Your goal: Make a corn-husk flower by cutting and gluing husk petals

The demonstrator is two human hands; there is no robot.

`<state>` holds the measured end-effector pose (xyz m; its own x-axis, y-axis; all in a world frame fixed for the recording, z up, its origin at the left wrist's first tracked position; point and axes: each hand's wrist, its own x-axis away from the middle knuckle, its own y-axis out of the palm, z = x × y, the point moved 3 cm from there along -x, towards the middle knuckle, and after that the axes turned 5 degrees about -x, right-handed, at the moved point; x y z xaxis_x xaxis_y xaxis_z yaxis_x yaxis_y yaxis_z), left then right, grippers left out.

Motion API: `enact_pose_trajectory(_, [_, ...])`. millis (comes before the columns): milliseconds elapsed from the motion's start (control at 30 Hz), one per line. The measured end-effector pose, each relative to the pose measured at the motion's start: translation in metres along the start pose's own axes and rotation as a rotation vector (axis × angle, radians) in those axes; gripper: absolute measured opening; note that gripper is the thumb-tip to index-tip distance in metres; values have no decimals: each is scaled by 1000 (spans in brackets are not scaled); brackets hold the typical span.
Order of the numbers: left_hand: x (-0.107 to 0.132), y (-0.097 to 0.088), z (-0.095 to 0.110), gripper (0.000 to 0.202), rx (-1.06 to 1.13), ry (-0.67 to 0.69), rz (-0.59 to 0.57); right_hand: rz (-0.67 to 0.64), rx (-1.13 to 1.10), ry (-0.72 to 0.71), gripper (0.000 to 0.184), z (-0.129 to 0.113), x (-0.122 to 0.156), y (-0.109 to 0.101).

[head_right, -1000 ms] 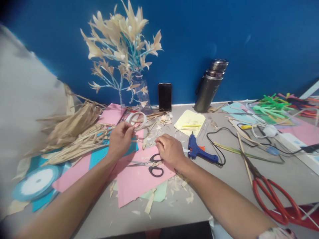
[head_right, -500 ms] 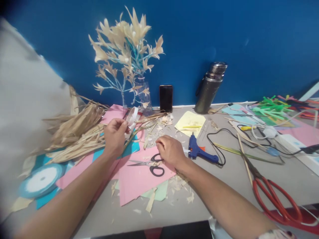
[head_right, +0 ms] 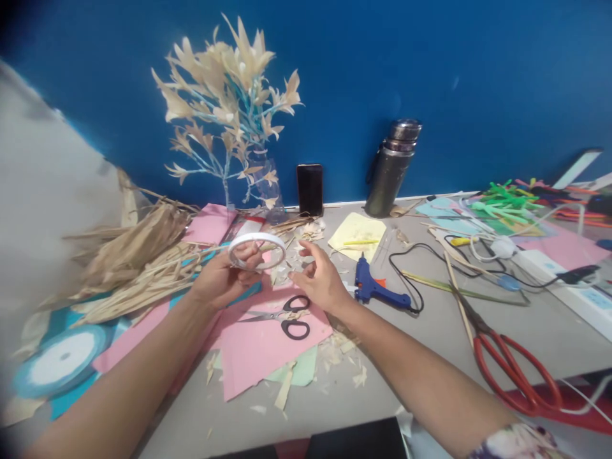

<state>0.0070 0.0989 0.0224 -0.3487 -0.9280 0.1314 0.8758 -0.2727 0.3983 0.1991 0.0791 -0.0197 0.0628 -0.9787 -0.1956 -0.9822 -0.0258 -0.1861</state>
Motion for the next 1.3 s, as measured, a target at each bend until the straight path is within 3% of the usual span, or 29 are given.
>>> enact_pose_trajectory(133, [-1, 4, -9, 25, -26, -67, -47, -76, -51, -66, 20, -6, 0, 2])
enact_pose_trajectory(233, [-6, -5, -7, 23, -7, 28, 99, -127, -167, 96, 25, -3, 1, 4])
enact_pose_trajectory(367, [-12, -24, -4, 15, -144, 196, 390, -142, -334, 232, 32, 2, 1, 7])
enact_pose_trajectory(467, [-12, -35, -3, 10, -399, 286, 604, -122, -333, 221, 31, 4, 0, 6])
enact_pose_trajectory(567, [-10, -36, 0, 8, -791, 405, 690, -73, -196, 104, 23, 2, 0, 3])
enact_pose_trajectory(667, [-7, -35, 1, 8, -1103, 462, 676, -69, -177, 104, 19, 0, 1, 3])
enact_pose_trajectory(800, [-5, -35, 1, 8, -1332, 405, 666, -48, -315, 233, 22, 3, 2, 4])
enact_pose_trajectory(867, [-3, -29, 2, 8, -1391, 461, 653, -41, -371, 262, 24, 4, 2, 5])
enact_pose_trajectory(967, [0, -14, -2, 9, -1241, 512, 504, -56, -406, 252, 24, 3, 2, 5])
enact_pose_trajectory(1067, [3, 4, -16, 14, -843, 363, 304, -95, -381, 241, 25, 2, 4, 6])
enact_pose_trajectory(1133, [7, 16, -24, 17, -690, 296, 244, -125, -380, 264, 29, 2, 7, 8])
enact_pose_trajectory(1300, [18, 32, -27, 12, -843, 382, 280, -180, -461, 379, 36, 1, 12, 15])
